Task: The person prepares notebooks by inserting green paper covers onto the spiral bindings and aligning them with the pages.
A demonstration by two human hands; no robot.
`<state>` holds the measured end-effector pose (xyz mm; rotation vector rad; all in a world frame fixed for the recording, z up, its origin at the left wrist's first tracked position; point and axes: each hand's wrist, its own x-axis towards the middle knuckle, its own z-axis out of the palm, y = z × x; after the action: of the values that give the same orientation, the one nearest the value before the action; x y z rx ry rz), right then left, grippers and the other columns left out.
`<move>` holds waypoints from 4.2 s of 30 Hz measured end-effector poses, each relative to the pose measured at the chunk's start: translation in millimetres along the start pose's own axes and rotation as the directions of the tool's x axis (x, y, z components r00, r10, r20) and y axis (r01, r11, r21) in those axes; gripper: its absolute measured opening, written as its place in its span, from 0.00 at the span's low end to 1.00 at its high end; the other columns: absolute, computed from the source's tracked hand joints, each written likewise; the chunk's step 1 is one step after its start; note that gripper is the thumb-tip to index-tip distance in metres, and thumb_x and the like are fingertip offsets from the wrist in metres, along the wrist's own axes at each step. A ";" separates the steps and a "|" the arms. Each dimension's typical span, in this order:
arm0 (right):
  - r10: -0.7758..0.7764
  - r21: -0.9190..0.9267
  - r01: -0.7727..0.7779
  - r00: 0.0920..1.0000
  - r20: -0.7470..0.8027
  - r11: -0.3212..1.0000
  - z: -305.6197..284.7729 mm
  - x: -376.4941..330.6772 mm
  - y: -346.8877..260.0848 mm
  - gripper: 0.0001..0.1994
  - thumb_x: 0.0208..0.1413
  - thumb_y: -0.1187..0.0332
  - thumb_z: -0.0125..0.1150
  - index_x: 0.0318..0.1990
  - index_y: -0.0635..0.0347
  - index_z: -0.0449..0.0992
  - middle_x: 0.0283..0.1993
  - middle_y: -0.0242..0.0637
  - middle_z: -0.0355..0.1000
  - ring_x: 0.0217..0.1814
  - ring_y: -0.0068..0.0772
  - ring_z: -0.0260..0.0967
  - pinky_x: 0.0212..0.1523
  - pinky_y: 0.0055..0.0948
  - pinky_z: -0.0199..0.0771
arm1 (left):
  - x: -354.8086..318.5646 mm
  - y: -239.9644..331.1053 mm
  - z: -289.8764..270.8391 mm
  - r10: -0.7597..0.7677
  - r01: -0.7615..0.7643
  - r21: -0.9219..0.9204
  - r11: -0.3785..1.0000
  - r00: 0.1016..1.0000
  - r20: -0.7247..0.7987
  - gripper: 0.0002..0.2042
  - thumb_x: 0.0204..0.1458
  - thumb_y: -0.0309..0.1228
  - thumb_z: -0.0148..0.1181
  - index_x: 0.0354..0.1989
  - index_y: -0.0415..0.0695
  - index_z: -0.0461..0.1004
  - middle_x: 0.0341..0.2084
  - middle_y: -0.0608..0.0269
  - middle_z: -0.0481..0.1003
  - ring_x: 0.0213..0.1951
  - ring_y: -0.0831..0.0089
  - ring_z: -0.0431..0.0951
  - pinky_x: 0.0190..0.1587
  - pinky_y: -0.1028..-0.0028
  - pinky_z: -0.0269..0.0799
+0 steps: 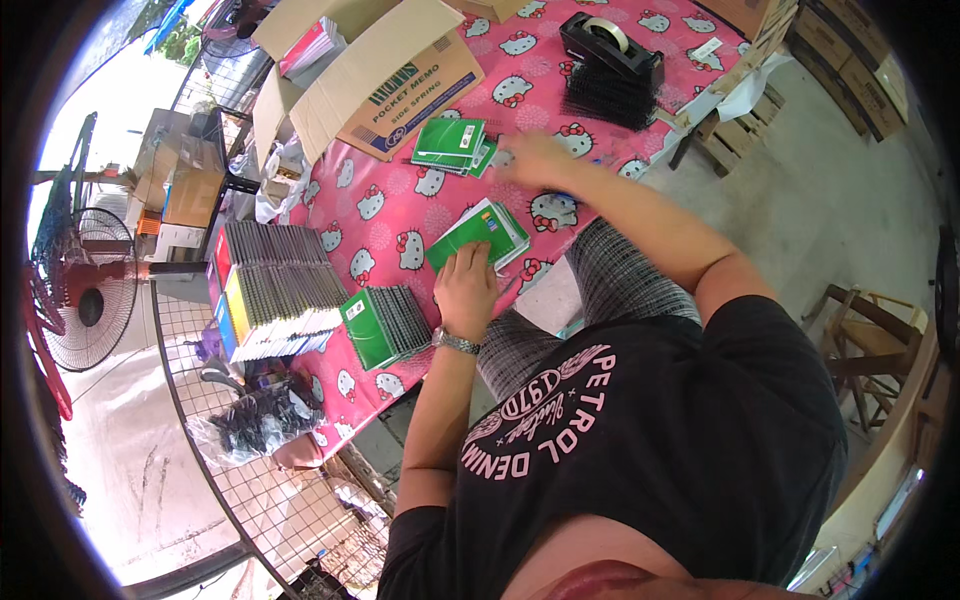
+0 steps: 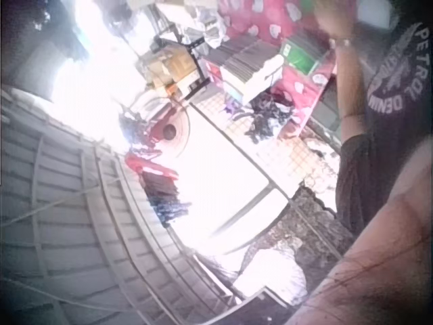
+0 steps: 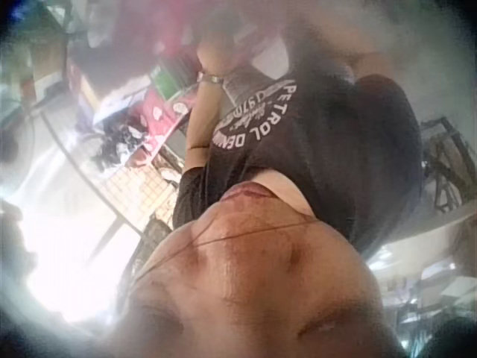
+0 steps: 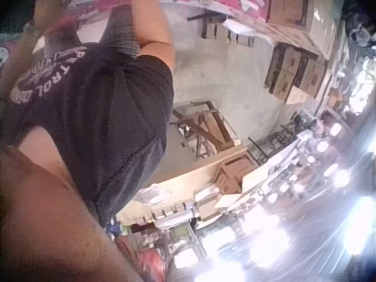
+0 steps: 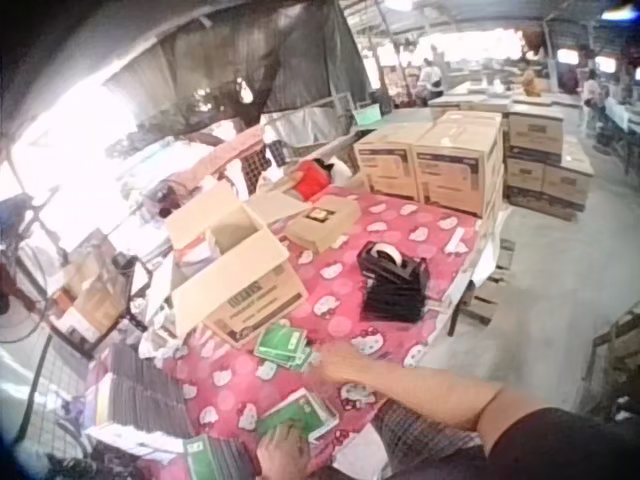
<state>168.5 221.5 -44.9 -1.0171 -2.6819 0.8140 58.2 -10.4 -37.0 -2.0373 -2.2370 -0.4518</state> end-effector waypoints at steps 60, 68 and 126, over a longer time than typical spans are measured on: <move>-0.367 0.409 0.433 0.901 -0.233 0.803 -1.3 -81.2 -21.7 0.14 0.49 0.75 0.62 0.46 0.57 0.75 0.41 0.40 0.71 0.44 0.45 0.71 0.42 0.37 0.73 | 45.1 5.9 -34.5 0.010 -0.019 -0.186 0.982 0.999 -0.048 0.12 0.52 0.30 0.58 0.45 0.45 0.72 0.37 0.57 0.76 0.43 0.57 0.73 0.51 0.58 0.60; -0.347 0.135 0.348 0.937 -0.031 0.928 -19.0 -92.2 -44.3 0.19 0.55 0.64 0.59 0.54 0.55 0.68 0.52 0.49 0.69 0.52 0.51 0.71 0.43 0.46 0.74 | 42.1 8.7 -33.9 0.127 -0.130 -0.100 0.986 0.991 -0.037 0.13 0.51 0.33 0.57 0.44 0.45 0.70 0.35 0.55 0.76 0.41 0.54 0.74 0.52 0.56 0.60; -0.539 0.804 0.006 0.745 0.393 0.594 -22.5 9.9 -41.7 0.16 0.52 0.60 0.67 0.44 0.61 0.77 0.36 0.28 0.75 0.38 0.19 0.70 0.41 0.20 0.69 | 35.1 -43.4 -27.8 -0.124 0.077 -0.417 0.906 0.989 -0.086 0.13 0.44 0.24 0.66 0.38 0.39 0.73 0.35 0.52 0.71 0.41 0.53 0.72 0.44 0.60 0.67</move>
<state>144.8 211.9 -3.9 -0.0555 -2.2909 2.2387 7.8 12.7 -8.6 -2.0075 -2.3416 -1.1062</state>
